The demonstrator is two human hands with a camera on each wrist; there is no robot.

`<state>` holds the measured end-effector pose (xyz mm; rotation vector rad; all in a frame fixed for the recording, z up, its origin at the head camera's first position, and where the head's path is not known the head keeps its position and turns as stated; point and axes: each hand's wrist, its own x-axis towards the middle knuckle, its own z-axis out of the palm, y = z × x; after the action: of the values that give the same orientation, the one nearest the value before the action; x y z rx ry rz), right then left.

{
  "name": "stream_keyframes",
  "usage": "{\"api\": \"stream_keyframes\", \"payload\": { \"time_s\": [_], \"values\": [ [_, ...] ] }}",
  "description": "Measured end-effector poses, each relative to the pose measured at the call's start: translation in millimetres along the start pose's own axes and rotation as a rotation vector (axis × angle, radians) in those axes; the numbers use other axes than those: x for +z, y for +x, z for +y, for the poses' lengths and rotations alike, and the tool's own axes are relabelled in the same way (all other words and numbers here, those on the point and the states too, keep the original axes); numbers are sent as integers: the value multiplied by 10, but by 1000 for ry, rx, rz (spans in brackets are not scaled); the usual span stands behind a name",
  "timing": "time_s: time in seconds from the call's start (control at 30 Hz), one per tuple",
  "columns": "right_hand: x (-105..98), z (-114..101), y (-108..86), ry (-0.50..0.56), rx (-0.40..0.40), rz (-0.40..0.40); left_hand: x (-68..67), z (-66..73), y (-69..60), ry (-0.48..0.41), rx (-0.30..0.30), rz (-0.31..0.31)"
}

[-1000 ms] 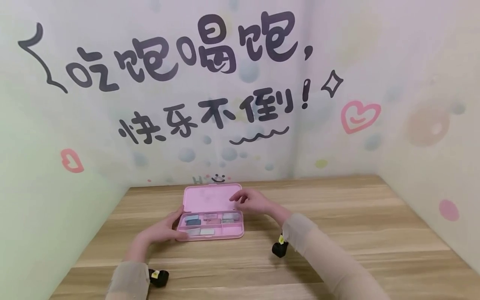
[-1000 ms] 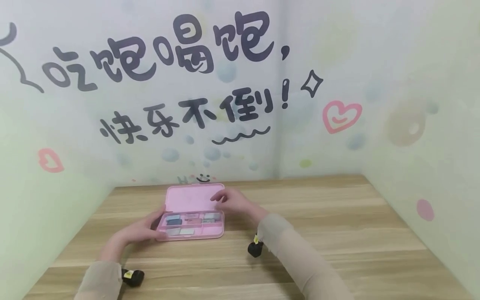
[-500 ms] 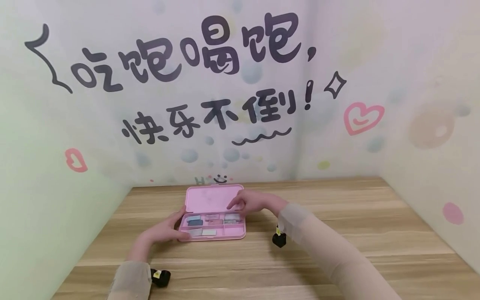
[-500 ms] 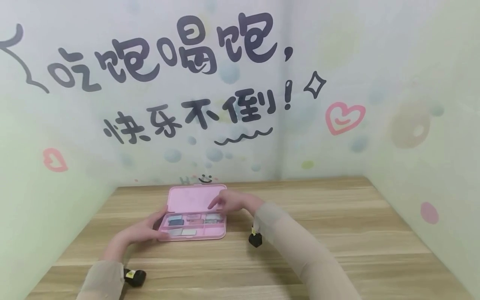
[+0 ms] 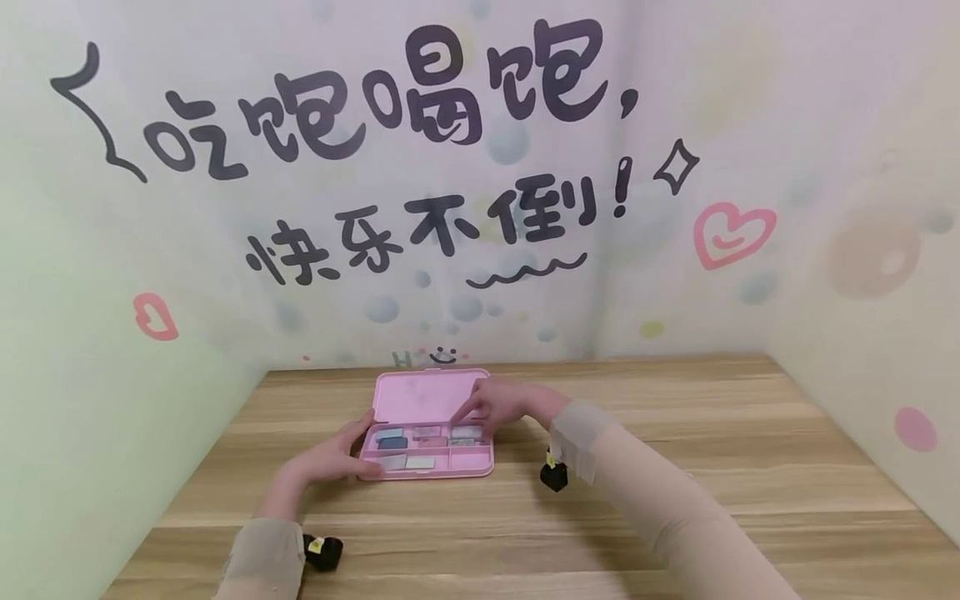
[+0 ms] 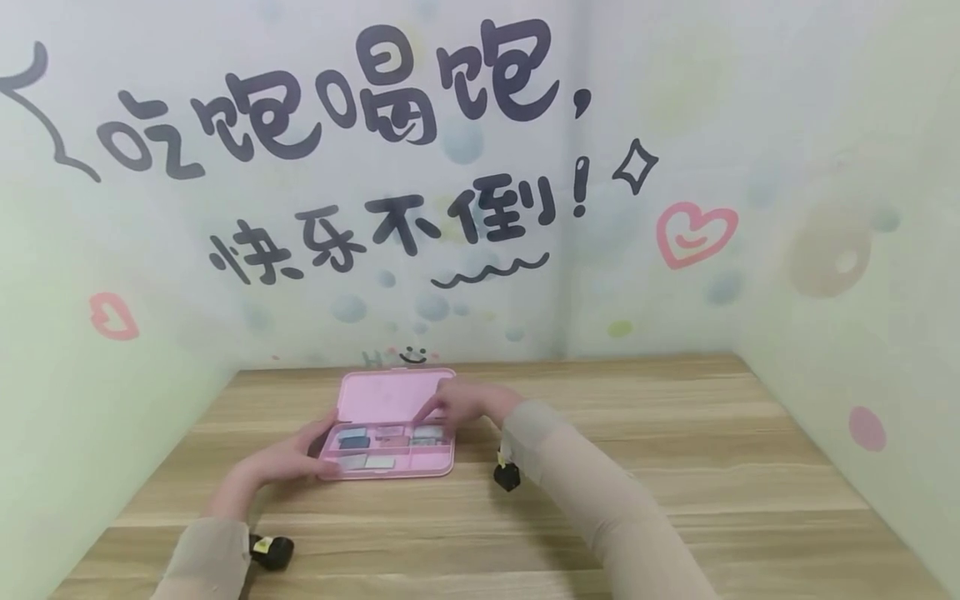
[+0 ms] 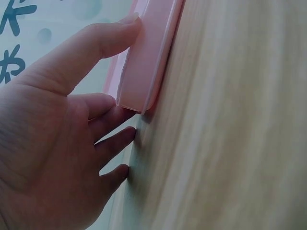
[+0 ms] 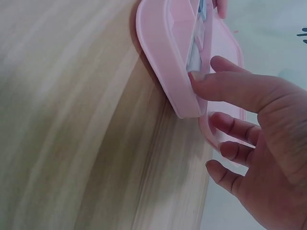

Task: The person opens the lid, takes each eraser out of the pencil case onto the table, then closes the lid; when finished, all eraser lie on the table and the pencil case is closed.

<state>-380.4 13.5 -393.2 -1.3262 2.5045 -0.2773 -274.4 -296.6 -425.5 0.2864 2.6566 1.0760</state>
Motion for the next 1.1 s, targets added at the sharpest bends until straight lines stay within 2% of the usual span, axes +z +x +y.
{"api": "stream_keyframes", "payload": {
  "time_s": [0.43,0.67,1.1],
  "values": [
    [60,-50,72,-4,23,-2,-12,2,-9,44,-2,4],
    [123,-73,82,72,72,-27,2,20,0,27,9,-1],
    [111,-104,113,56,80,-50,1,10,6,9,-7,-14]
  ]
}}
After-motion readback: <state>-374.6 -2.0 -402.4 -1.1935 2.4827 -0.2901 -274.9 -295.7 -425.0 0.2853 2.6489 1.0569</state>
